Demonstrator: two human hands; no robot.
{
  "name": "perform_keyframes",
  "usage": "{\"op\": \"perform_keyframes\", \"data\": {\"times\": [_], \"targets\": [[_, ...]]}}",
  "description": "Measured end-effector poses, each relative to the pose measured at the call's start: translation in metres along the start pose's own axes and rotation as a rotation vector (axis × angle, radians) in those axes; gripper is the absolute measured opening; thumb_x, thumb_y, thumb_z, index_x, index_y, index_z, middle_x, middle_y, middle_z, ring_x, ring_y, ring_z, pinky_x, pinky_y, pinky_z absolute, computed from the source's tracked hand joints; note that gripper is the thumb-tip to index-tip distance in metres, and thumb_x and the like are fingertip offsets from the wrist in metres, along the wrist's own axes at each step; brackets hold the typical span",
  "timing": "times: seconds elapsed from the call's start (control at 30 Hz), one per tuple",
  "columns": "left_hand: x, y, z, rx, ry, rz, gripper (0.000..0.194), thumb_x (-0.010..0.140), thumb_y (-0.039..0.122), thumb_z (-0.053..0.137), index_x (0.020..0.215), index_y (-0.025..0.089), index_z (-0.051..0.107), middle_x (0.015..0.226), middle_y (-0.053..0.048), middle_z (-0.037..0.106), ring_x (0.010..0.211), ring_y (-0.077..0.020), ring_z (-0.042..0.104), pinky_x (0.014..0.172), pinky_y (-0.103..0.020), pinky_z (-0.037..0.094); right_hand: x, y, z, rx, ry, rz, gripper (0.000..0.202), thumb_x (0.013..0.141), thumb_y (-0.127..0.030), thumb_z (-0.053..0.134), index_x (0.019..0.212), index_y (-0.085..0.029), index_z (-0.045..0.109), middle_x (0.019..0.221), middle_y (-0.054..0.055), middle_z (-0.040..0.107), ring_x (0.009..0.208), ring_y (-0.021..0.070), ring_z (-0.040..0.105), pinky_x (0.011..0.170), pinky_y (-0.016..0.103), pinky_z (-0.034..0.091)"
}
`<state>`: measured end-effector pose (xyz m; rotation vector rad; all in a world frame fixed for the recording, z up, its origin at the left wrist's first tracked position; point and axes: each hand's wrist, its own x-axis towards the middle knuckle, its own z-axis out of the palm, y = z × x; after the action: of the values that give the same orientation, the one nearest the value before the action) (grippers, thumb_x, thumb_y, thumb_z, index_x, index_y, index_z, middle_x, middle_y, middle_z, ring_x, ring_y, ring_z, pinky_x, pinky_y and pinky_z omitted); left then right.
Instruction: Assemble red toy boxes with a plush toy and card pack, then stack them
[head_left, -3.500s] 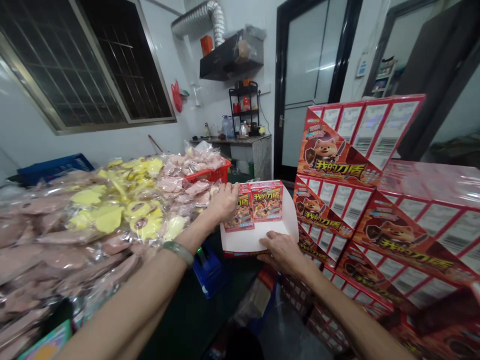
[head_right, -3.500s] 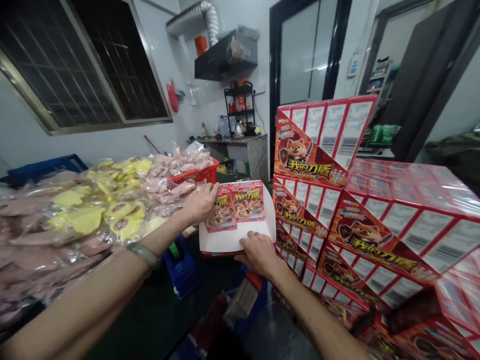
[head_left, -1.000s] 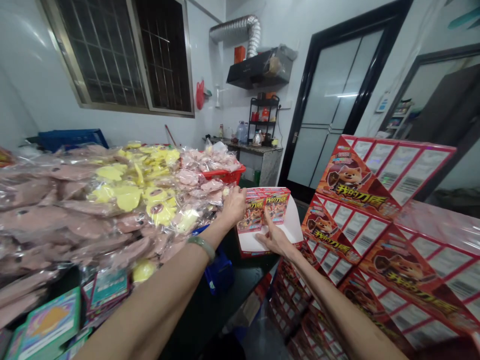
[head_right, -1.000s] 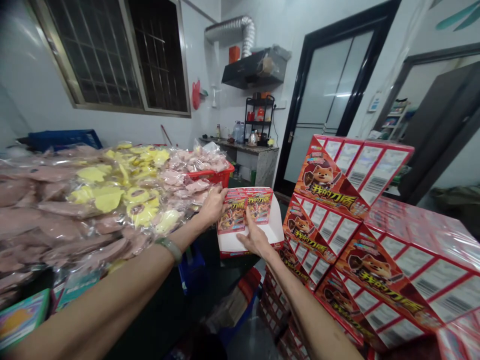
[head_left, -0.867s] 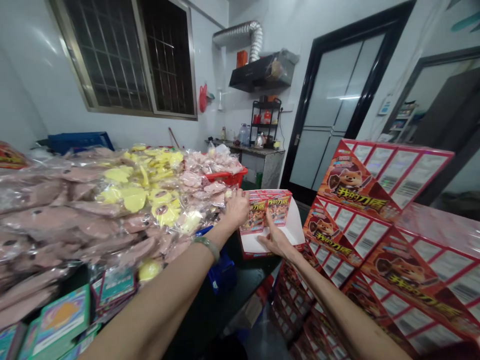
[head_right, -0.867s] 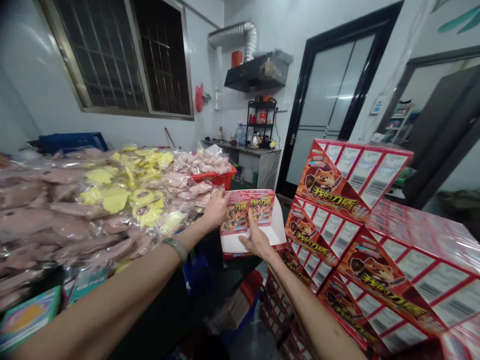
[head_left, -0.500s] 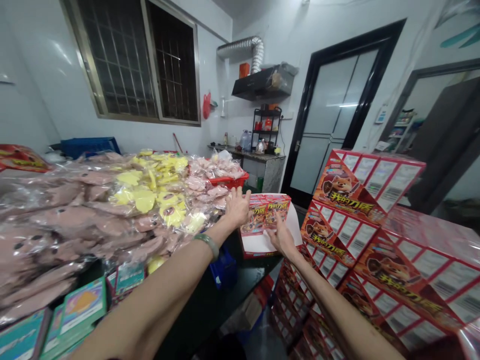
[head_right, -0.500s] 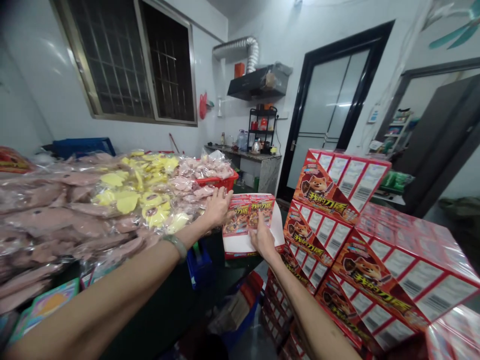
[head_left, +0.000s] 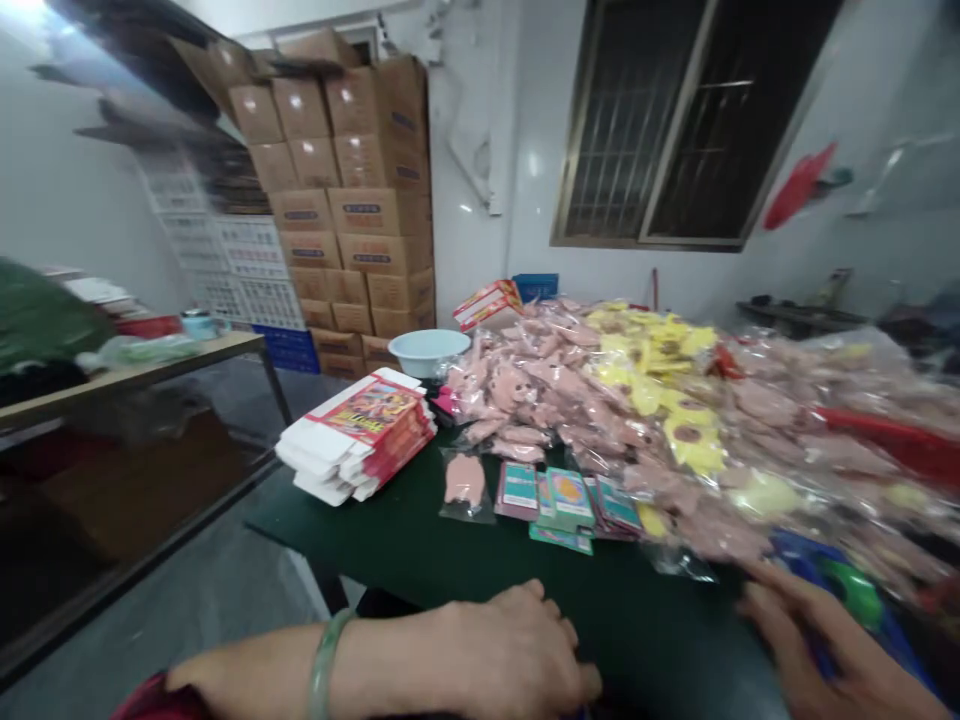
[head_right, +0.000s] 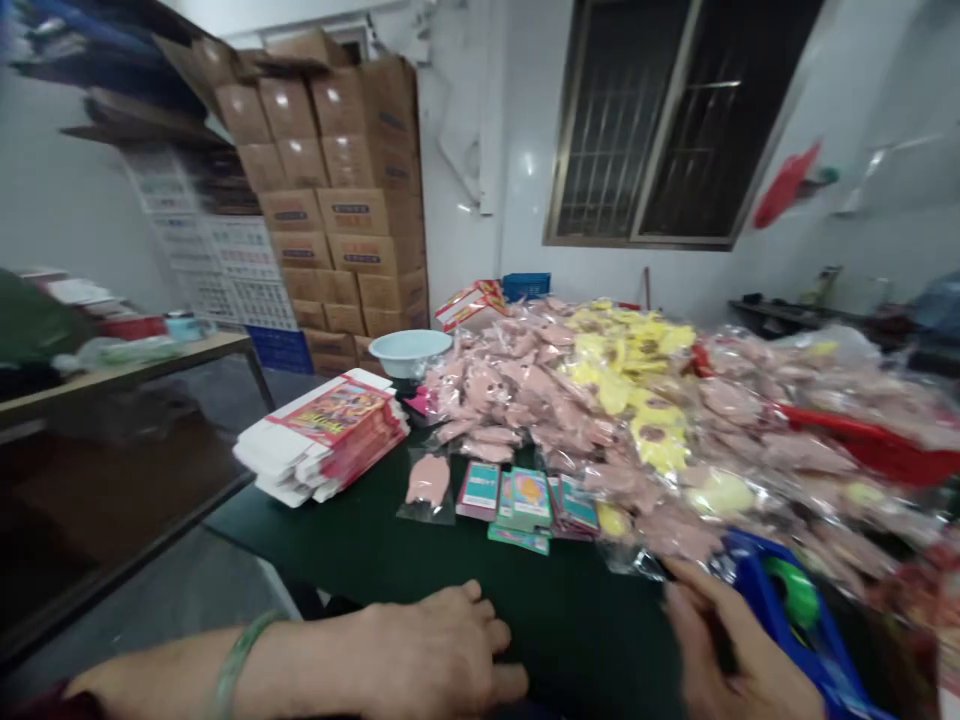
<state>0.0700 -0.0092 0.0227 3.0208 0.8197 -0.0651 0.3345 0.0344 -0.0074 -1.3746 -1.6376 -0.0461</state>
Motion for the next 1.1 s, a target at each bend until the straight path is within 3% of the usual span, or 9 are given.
{"op": "perform_keyframes", "data": {"times": [0.13,0.23,0.37,0.47,0.57,0.7,0.9,1.0,1.1], "targets": [[-0.019,-0.003,0.035,-0.035,0.13,-0.023,0.011,0.08,0.017,0.055,0.072,0.021,0.061,0.074,-0.004,0.069,0.064,-0.0159,0.06,0.063,-0.029,0.044,0.021,-0.15,0.074,0.216,-0.149,-0.363,0.023,0.086,-0.029,0.046,0.105,-0.022,0.056,0.088,0.007,0.067,0.078,0.0201,0.062,0.069,0.032,0.048],[-0.033,-0.01,0.016,-0.075,0.18,-0.117,0.012,0.078,0.016,0.057,0.069,0.023,0.062,0.072,-0.003,0.069,0.062,-0.0163,0.059,0.057,-0.028,0.044,0.017,-0.214,0.127,0.264,-0.33,-0.539,0.024,0.087,-0.022,0.042,0.104,-0.019,0.057,0.086,0.008,0.065,0.08,0.0218,0.059,0.072,0.034,0.046],[-0.097,-0.035,-0.038,-0.034,0.282,-0.156,0.008,0.081,0.021,0.056,0.086,0.019,0.063,0.084,-0.007,0.069,0.072,-0.0192,0.061,0.062,-0.031,0.045,0.031,-0.234,0.187,0.188,-0.398,-0.494,0.024,0.086,-0.022,0.041,0.1,-0.016,0.06,0.088,0.01,0.065,0.086,0.0242,0.058,0.079,0.037,0.043],[-0.159,-0.074,-0.058,0.006,0.302,-0.463,0.015,0.086,0.024,0.049,0.084,0.017,0.061,0.087,-0.007,0.067,0.079,-0.0198,0.062,0.071,-0.033,0.047,0.068,-0.245,0.227,0.189,-0.463,-0.454,0.029,0.088,-0.019,0.034,0.101,-0.014,0.059,0.1,0.012,0.065,0.092,0.022,0.059,0.083,0.033,0.044],[-0.203,-0.12,-0.043,0.211,0.442,-0.936,0.03,0.086,0.034,0.048,0.107,0.016,0.059,0.117,-0.016,0.059,0.117,-0.0347,0.048,0.09,-0.051,0.039,0.103,-0.274,0.266,0.155,-0.523,-0.449,0.033,0.089,-0.017,0.031,0.109,-0.014,0.057,0.106,0.012,0.065,0.098,0.0199,0.06,0.084,0.029,0.043],[-0.224,-0.157,0.002,0.272,0.421,-1.114,0.048,0.087,0.046,0.043,0.127,0.019,0.049,0.138,-0.022,0.04,0.13,-0.0447,0.03,0.087,-0.058,0.038,0.113,-0.315,0.306,0.035,-0.643,-0.424,0.024,0.083,-0.02,0.047,0.1,-0.013,0.062,0.089,0.014,0.069,0.087,0.0254,0.064,0.078,0.033,0.044],[-0.229,-0.157,0.029,0.246,0.567,-1.095,0.054,0.085,0.048,0.047,0.13,0.019,0.045,0.142,-0.024,0.034,0.132,-0.0437,0.028,0.091,-0.056,0.035,0.121,-0.342,0.316,-0.026,-0.64,-0.332,0.027,0.077,-0.036,0.058,0.087,-0.012,0.063,0.09,0.018,0.067,0.09,0.0296,0.062,0.077,0.039,0.045],[-0.235,-0.149,0.02,0.23,0.743,-1.112,0.073,0.08,0.054,0.051,0.137,0.012,0.03,0.143,-0.029,0.029,0.131,-0.0394,0.031,0.092,-0.053,0.037,0.137,-0.346,0.293,0.054,-0.692,-0.288,0.026,0.076,-0.042,0.059,0.079,-0.016,0.06,0.059,0.004,0.062,0.058,0.0187,0.061,0.056,0.029,0.045],[-0.236,-0.134,0.002,0.217,0.906,-1.15,0.076,0.081,0.054,0.05,0.137,0.01,0.024,0.133,-0.025,0.046,0.12,-0.0335,0.048,0.086,-0.047,0.044,0.141,-0.343,0.249,0.223,-0.731,-0.312,0.021,0.073,-0.038,0.062,0.074,-0.018,0.055,0.05,-0.004,0.052,0.045,0.0116,0.051,0.045,0.023,0.038]]}}
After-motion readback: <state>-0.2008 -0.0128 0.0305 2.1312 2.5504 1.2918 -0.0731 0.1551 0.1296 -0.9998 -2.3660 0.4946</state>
